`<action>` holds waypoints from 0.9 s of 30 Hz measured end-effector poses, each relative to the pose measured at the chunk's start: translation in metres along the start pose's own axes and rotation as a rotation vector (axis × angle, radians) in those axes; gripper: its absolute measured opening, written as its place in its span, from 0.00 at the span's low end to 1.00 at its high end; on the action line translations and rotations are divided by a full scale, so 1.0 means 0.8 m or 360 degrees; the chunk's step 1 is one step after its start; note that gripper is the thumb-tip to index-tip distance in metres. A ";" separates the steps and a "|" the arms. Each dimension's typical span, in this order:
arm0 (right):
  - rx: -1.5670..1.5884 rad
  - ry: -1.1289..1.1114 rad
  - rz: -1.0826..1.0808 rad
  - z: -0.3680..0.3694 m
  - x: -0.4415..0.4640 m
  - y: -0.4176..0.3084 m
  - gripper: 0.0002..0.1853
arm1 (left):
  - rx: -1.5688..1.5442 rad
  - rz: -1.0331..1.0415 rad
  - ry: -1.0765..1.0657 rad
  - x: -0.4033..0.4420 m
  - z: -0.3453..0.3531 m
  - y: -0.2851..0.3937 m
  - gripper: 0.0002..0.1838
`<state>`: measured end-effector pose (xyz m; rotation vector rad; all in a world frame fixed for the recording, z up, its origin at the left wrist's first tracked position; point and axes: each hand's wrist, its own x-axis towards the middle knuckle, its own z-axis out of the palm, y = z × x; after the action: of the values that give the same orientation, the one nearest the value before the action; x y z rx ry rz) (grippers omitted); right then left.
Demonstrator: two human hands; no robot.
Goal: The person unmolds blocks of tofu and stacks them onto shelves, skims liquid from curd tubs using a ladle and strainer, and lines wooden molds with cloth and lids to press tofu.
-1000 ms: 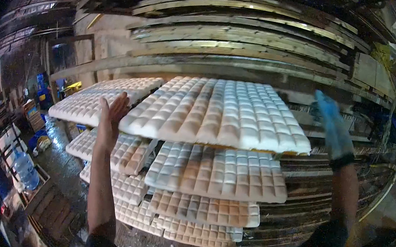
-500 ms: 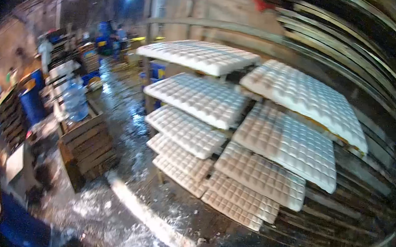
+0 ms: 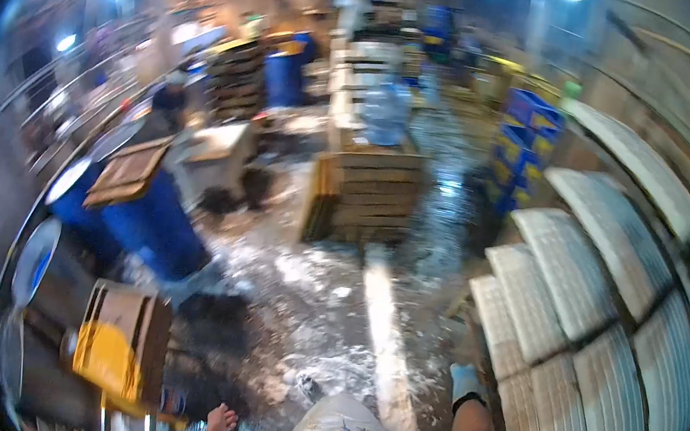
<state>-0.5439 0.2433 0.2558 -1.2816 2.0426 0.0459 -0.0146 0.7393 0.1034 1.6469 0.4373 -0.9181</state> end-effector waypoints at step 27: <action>-0.1323 -0.1636 -0.1963 0.918 -0.493 -0.649 0.17 | -0.1366 -0.0785 0.1153 -0.069 -0.285 -0.144 0.20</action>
<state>0.3718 0.5663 0.1078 -2.1512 0.1447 0.8261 -0.0533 0.9967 0.0819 1.0103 1.5454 -0.3203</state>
